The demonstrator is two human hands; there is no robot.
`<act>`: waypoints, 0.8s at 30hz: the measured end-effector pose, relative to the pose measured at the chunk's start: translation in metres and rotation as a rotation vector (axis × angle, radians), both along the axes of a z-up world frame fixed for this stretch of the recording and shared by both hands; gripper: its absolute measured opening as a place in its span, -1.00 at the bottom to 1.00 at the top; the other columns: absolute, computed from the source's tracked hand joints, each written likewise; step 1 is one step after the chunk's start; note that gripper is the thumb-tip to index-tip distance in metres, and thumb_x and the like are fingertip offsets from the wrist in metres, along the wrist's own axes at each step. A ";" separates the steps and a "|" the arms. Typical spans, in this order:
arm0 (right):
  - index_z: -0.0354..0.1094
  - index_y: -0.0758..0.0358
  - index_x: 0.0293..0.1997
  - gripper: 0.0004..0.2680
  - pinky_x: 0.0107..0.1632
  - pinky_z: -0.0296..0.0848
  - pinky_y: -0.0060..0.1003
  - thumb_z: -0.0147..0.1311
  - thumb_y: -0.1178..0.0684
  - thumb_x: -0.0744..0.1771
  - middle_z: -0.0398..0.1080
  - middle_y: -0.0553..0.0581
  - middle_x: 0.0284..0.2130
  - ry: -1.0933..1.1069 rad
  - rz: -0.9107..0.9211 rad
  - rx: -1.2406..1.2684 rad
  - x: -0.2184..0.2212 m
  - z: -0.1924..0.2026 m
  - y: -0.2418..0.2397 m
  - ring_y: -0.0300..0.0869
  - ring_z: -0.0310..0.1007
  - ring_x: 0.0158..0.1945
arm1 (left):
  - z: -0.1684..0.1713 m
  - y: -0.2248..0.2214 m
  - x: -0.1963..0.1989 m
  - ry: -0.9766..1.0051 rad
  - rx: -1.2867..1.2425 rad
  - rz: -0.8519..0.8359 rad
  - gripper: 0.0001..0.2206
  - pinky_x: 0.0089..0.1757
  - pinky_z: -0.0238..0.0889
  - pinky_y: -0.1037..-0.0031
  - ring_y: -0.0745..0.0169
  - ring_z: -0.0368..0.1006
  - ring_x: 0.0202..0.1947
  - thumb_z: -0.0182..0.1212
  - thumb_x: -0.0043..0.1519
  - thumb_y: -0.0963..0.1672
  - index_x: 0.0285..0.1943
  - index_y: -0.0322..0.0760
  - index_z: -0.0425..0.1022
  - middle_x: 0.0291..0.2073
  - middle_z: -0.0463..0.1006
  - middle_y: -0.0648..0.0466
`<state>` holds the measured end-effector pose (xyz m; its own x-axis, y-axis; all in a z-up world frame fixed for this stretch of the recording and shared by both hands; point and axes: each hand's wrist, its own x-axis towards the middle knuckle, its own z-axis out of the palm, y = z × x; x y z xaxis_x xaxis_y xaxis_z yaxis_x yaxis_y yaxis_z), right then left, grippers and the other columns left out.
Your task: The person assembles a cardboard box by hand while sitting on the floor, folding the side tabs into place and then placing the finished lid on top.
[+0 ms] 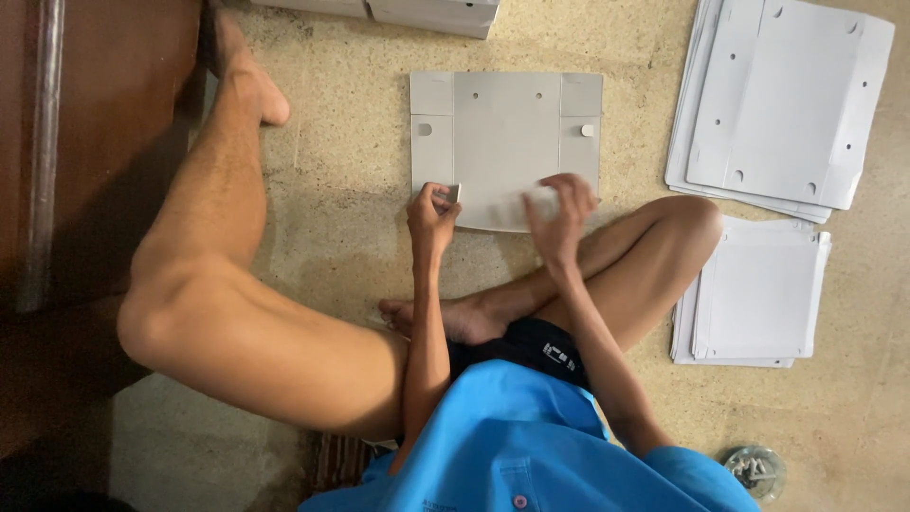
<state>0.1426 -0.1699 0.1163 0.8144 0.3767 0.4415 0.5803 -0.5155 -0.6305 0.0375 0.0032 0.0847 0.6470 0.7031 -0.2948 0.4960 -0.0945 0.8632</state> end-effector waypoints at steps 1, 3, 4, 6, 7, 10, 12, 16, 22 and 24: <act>0.39 0.15 -0.14 -0.75 0.05 0.14 -0.12 0.38 0.14 0.20 0.34 0.09 -0.17 -0.002 0.001 0.001 -0.009 -0.002 0.011 -0.01 0.30 0.00 | -0.001 0.001 -0.001 -0.002 0.001 0.001 -0.76 -0.25 0.41 0.15 -0.04 0.57 -0.37 0.33 0.05 -0.20 -0.12 -0.26 0.46 -0.44 0.57 -0.05; 0.43 0.16 -0.09 -0.73 0.10 0.24 -0.02 0.28 -0.13 0.26 0.44 0.08 -0.25 0.236 0.360 -0.249 -0.027 -0.007 0.032 -0.02 0.44 -0.07 | -0.003 0.004 -0.002 0.000 -0.043 0.006 -0.72 -0.22 0.38 0.16 -0.04 0.56 -0.34 0.37 0.02 -0.15 -0.11 -0.26 0.47 -0.43 0.57 -0.05; 0.43 0.16 -0.09 -0.73 0.10 0.24 -0.02 0.28 -0.13 0.26 0.44 0.08 -0.25 0.234 0.358 -0.246 -0.032 -0.008 0.037 -0.02 0.44 -0.07 | -0.003 0.004 -0.004 -0.001 -0.040 0.004 -0.72 -0.22 0.38 0.16 -0.04 0.56 -0.34 0.37 0.02 -0.15 -0.11 -0.26 0.47 -0.43 0.57 -0.05; 0.41 0.28 -0.17 -0.73 -0.22 0.48 0.05 0.22 -0.14 0.28 0.48 0.20 -0.31 0.443 0.440 -0.345 -0.041 -0.011 0.052 0.12 0.54 -0.22 | -0.001 0.007 -0.005 0.008 -0.022 -0.006 -0.69 -0.21 0.38 0.13 -0.10 0.56 -0.30 0.40 0.02 -0.14 -0.10 -0.27 0.47 -0.42 0.58 -0.08; 0.41 0.28 -0.17 -0.73 -0.22 0.48 0.05 0.22 -0.14 0.28 0.48 0.20 -0.31 0.436 0.441 -0.340 -0.038 -0.016 0.054 0.12 0.54 -0.22 | 0.000 0.008 -0.004 0.003 -0.016 -0.006 -0.69 -0.21 0.38 0.13 -0.10 0.56 -0.30 0.40 0.02 -0.14 -0.10 -0.27 0.47 -0.42 0.58 -0.08; 0.42 0.19 -0.24 -0.80 -0.27 0.50 -0.04 0.23 -0.08 0.24 0.50 0.08 -0.36 0.417 0.404 -0.416 -0.033 -0.032 0.058 0.03 0.57 -0.27 | -0.008 0.013 -0.008 -0.015 -0.065 0.016 -0.63 -0.19 0.37 0.15 -0.11 0.56 -0.28 0.46 0.00 -0.09 -0.10 -0.32 0.46 -0.41 0.58 -0.12; 0.40 0.11 -0.10 -0.79 -0.23 0.52 -0.04 0.17 -0.11 0.28 0.52 0.07 -0.32 0.446 0.446 -0.416 -0.029 -0.042 0.056 0.00 0.58 -0.23 | -0.027 0.017 -0.008 0.012 -0.058 0.116 -0.54 -0.14 0.38 0.14 -0.06 0.54 -0.18 0.43 0.07 0.08 -0.02 -0.24 0.46 -0.26 0.58 -0.09; 0.35 0.10 -0.03 -0.73 -0.17 0.51 -0.04 0.15 -0.19 0.30 0.52 0.06 -0.29 0.453 0.454 -0.414 -0.024 -0.048 0.051 -0.02 0.57 -0.20 | -0.060 0.019 -0.018 0.279 0.186 0.165 -0.42 -0.04 0.24 -0.04 -0.22 0.22 0.10 0.32 0.08 0.08 0.24 -0.11 0.27 0.05 0.24 -0.09; 0.28 0.07 0.04 -0.73 -0.12 0.50 -0.06 0.16 -0.12 0.31 0.54 0.06 -0.32 0.407 0.485 -0.390 -0.025 -0.027 0.052 -0.02 0.57 -0.19 | -0.089 0.019 -0.018 0.137 0.134 0.168 -0.50 0.02 0.12 0.00 -0.22 0.26 0.03 0.34 0.05 -0.03 0.14 -0.23 0.33 -0.06 0.31 -0.11; 0.29 0.11 0.07 -0.68 -0.12 0.49 -0.08 0.13 -0.21 0.31 0.55 0.09 -0.29 0.430 0.491 -0.399 -0.026 -0.020 0.052 -0.02 0.57 -0.17 | -0.090 0.020 -0.016 0.049 0.149 0.161 -0.59 0.04 0.05 0.06 -0.14 0.33 -0.08 0.32 0.01 -0.08 0.02 -0.24 0.36 -0.20 0.38 -0.04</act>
